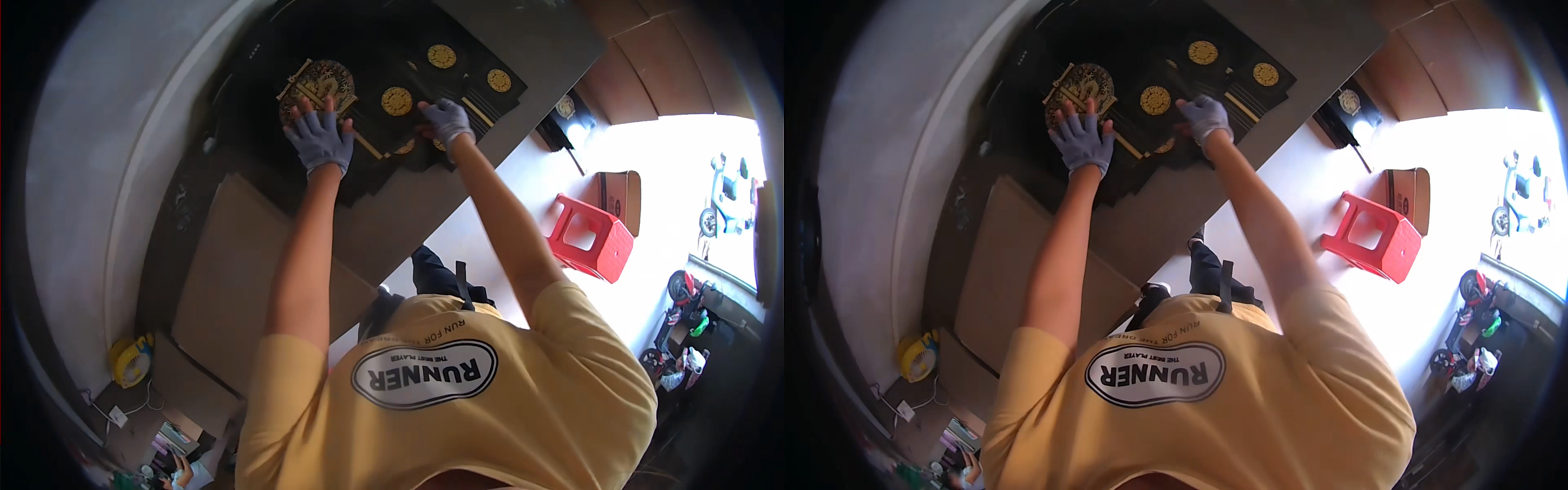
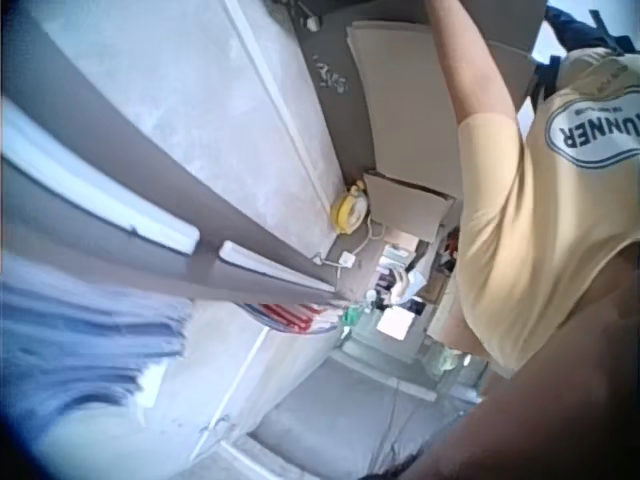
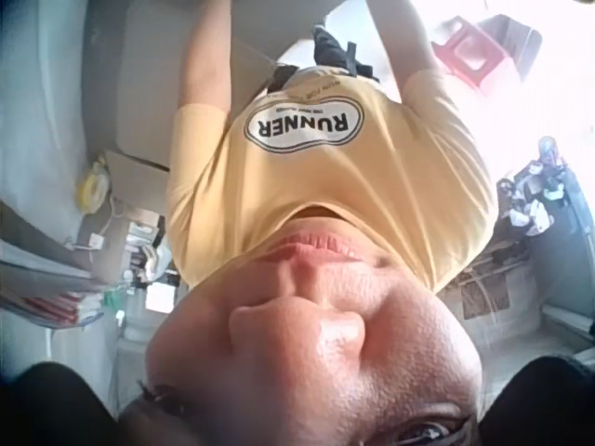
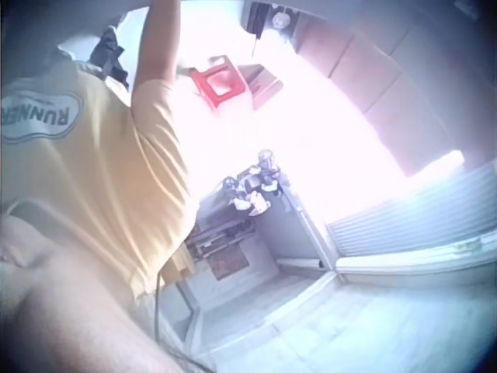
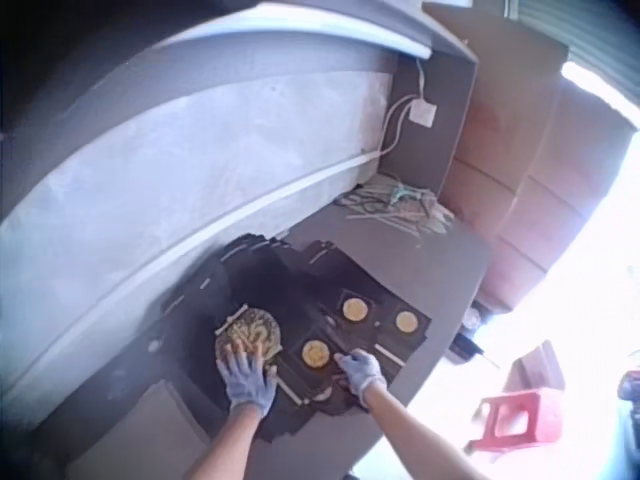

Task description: The person places a decorative black box with gold patterns onto a brown cardboard sheet on a table. They fold the cardboard sheet over the box to wrap it, then place the wrapped package into a larger cardboard box. The person repeats this wrapping and packing process for multiple identical boxes throughout the video.

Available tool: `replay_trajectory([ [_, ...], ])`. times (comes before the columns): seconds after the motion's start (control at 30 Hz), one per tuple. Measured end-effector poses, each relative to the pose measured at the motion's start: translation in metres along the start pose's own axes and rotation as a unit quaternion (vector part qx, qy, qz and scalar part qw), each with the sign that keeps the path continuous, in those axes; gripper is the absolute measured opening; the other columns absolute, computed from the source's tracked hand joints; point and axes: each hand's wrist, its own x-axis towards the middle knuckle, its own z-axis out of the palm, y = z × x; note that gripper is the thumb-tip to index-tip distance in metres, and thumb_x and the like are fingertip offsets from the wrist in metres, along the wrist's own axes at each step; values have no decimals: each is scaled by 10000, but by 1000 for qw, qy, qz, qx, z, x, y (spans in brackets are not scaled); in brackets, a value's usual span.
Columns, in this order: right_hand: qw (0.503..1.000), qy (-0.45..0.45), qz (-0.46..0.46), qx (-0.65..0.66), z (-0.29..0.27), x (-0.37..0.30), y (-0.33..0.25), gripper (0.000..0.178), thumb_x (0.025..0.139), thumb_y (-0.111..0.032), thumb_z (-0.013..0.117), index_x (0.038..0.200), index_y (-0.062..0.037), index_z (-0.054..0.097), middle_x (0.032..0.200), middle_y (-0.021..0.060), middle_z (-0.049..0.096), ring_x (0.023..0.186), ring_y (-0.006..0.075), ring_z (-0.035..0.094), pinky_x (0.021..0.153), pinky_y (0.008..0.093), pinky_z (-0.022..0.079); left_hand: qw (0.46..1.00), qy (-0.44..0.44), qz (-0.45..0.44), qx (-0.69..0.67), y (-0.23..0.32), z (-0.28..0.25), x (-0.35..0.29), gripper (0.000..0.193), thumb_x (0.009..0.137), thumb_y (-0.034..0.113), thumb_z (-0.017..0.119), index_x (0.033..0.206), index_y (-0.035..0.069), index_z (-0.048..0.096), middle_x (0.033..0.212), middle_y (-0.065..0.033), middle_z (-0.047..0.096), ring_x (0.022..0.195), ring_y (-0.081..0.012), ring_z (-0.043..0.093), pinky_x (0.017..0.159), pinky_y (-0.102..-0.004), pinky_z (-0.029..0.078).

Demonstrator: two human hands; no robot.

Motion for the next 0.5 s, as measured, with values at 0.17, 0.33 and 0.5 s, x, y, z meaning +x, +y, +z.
replay_trajectory([
  [0.17,998,35,40,44,-10,25,7,250,874,-261,698,916,-21,639,812,92,658,623,200,678,537,257,505,993,-77,2,88,22,6,16,609,969,559,239,1524,310,199,1583,-142,157,1446,-367,175,1125,-610,138],
  [0.33,961,123,-241,57,-12,-19,57,474,922,-130,542,1374,-70,416,1251,149,564,1108,287,613,897,412,500,995,-80,-6,63,12,7,17,607,968,550,274,1523,320,189,1585,-132,152,1445,-369,173,1123,-611,145],
  [0.5,727,51,-417,-544,16,-47,36,634,900,-338,562,1469,-164,343,1551,175,232,1446,384,167,1142,596,133,993,-102,0,60,17,2,20,625,960,578,269,1522,320,187,1584,-134,148,1453,-365,143,1127,-614,119],
])
